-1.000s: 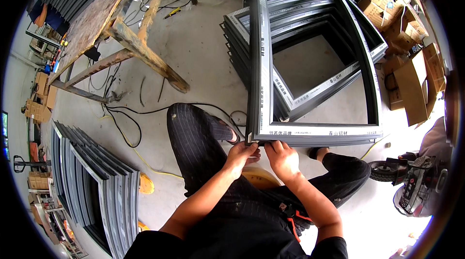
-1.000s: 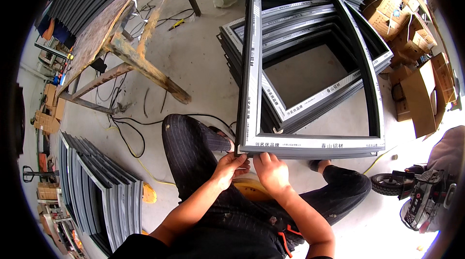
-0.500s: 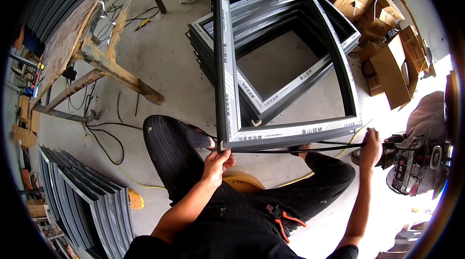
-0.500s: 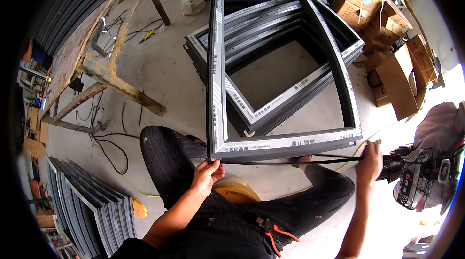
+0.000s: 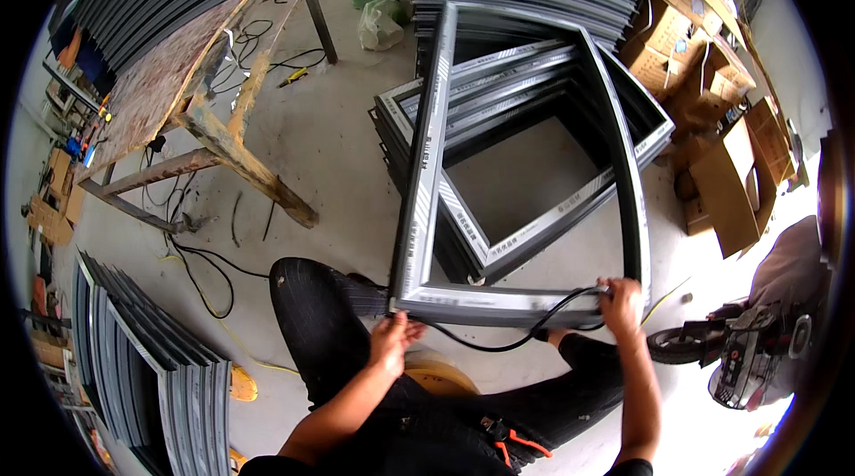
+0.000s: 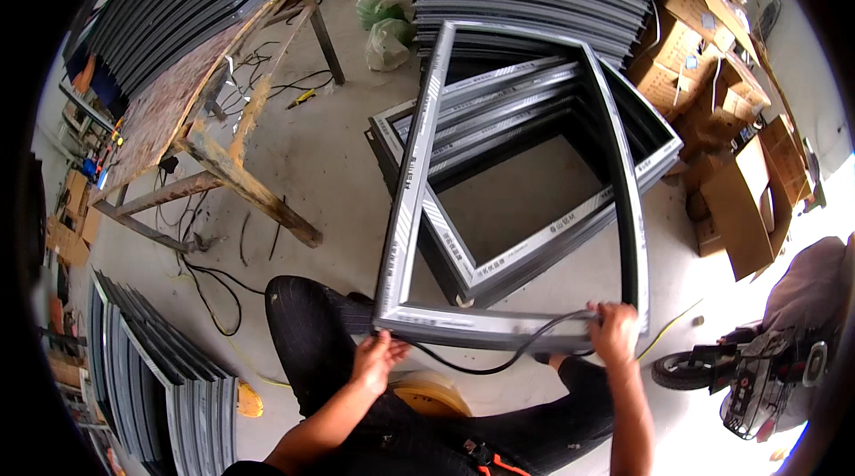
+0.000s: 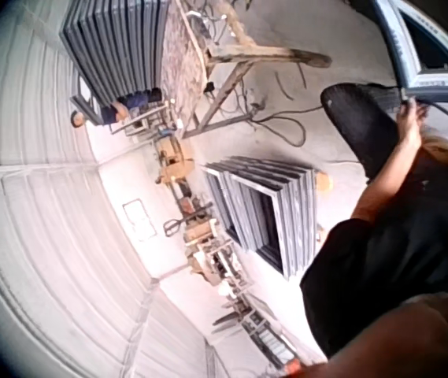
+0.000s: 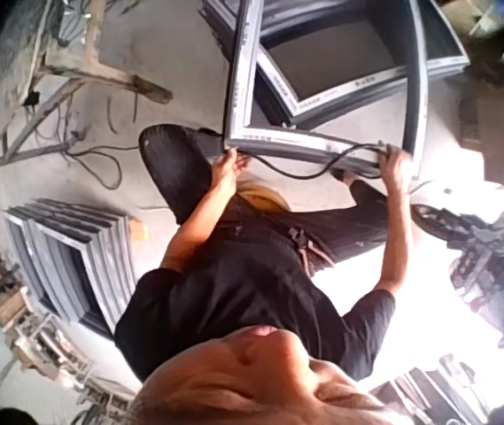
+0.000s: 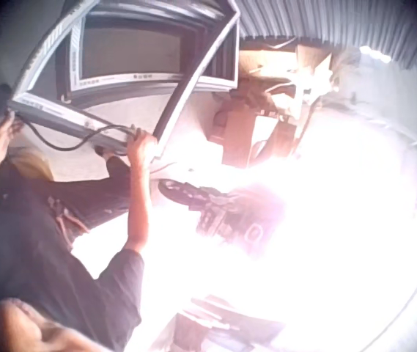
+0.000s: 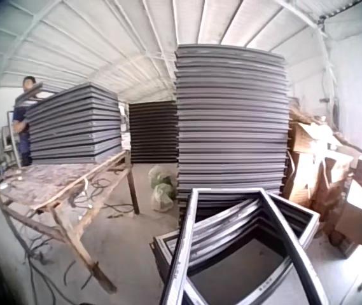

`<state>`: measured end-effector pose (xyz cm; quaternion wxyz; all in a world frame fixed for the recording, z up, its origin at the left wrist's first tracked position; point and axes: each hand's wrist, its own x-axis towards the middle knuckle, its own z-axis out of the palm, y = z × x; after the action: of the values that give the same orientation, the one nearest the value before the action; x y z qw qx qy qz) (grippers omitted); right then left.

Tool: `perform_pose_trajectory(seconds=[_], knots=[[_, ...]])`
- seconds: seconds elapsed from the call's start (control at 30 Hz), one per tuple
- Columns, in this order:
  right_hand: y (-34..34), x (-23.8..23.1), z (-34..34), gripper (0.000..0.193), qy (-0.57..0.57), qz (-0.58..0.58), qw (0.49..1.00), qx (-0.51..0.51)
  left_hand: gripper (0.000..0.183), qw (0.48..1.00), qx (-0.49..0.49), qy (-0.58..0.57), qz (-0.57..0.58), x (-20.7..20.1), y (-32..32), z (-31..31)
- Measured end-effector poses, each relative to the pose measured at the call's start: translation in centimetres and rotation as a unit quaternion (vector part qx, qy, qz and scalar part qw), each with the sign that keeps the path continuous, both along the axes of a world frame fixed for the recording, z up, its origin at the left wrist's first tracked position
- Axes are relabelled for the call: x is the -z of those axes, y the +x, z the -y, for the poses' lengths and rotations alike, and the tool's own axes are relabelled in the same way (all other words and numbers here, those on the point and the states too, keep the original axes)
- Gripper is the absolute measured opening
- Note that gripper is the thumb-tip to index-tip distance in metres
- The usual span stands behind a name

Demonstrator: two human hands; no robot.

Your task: The person fits a black rubber seal into the grooves of an aluminum window frame by hand and with a pair of pliers, working around the perimeter and cutting the seal to fit.

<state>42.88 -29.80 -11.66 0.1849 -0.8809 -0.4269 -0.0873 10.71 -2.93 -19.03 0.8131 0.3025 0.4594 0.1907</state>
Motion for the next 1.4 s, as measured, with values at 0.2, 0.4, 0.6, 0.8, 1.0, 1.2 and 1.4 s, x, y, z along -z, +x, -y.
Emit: perform_pose_trajectory(seconds=[0.2,0.4,0.6,0.8,1.0,1.2,1.4], knots=[[-8.2,-1.7,-7.9,0.014,-0.03,-0.049,0.998,0.036,0.026,0.996,-0.05,0.067,-0.037,1.9,2.0,-15.0],[-11.5,-0.8,-17.0,0.02,0.029,-0.085,0.993,0.073,0.028,0.991,-0.019,0.087,-0.104,1.3,8.7,-28.9],[-13.4,-1.6,-19.8,0.014,0.021,-0.092,0.994,0.061,0.035,0.982,-0.062,0.114,-0.134,1.0,9.7,-31.0],[-15.5,-4.4,-15.3,0.036,0.075,-0.128,0.989,-0.023,0.034,0.992,-0.021,0.117,-0.032,1.7,8.5,-29.1],[-16.8,-4.4,-4.7,0.026,0.109,-0.336,0.935,0.041,0.033,0.987,-0.069,0.12,-0.084,1.8,10.3,-28.8],[-14.1,-6.4,-0.7,0.025,0.171,-0.357,0.903,0.167,0.036,0.993,-0.015,0.101,-0.06,0.5,8.8,-28.8],[-14.4,-6.5,0.1,0.012,0.041,-0.315,0.946,0.064,0.037,0.999,0.018,0.039,0.034,0.6,7.9,-25.0]])
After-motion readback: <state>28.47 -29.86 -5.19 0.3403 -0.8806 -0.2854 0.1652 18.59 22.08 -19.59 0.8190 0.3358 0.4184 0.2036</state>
